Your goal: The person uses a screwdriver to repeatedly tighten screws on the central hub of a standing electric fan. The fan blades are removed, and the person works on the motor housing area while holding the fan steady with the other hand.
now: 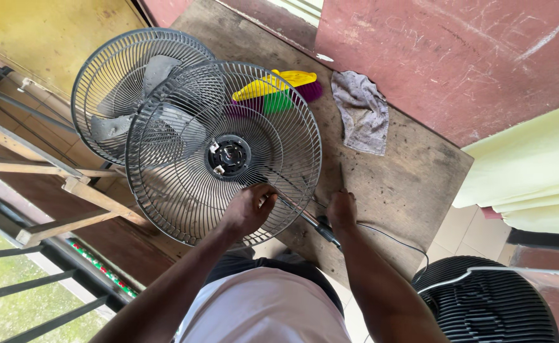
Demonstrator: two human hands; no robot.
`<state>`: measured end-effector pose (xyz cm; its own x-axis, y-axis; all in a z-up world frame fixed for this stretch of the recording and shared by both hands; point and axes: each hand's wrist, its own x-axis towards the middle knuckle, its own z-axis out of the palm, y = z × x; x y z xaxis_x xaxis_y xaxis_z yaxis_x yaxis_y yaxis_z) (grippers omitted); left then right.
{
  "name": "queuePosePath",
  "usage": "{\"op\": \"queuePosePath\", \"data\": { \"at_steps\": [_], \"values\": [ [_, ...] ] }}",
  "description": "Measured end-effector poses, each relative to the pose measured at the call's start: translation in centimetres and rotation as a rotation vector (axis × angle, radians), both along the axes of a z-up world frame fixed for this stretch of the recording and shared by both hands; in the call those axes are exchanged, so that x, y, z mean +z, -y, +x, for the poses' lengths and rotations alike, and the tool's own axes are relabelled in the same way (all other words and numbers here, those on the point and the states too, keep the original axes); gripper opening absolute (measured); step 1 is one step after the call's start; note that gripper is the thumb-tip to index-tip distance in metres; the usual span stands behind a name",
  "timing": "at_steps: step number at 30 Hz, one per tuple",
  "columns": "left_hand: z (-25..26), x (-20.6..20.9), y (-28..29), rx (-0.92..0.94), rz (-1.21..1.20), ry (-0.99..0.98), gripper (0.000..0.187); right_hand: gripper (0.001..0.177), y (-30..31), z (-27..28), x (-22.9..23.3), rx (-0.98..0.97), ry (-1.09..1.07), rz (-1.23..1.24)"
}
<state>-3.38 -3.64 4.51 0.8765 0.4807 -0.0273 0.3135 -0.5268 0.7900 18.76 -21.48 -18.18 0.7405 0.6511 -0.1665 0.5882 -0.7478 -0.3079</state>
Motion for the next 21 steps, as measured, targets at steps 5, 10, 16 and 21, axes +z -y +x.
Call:
{"op": "queuePosePath", "data": {
  "at_steps": [5,10,16,21],
  "values": [
    [-0.6,-0.1,-1.3,-0.036,-0.013,-0.013,0.017,0.022,-0.1,0.3,-1.7,-0.038,-0.006,-0.015],
    [-2.2,-0.6,-2.9,-0.012,-0.016,-0.043,0.022,0.023,-0.5,0.7,-1.7,-0.081,0.011,-0.040],
    [-4.7,-1.3,-4.6,0.031,0.009,-0.032,0.022,0.023,-0.8,1.1,0.1,-0.571,-0.271,0.165],
    [-5.4,-1.7,-5.3,0.052,-0.059,-0.029,0.021,0.014,-0.5,3.3,1.1,-1.163,-1.192,1.090]
  ]
}}
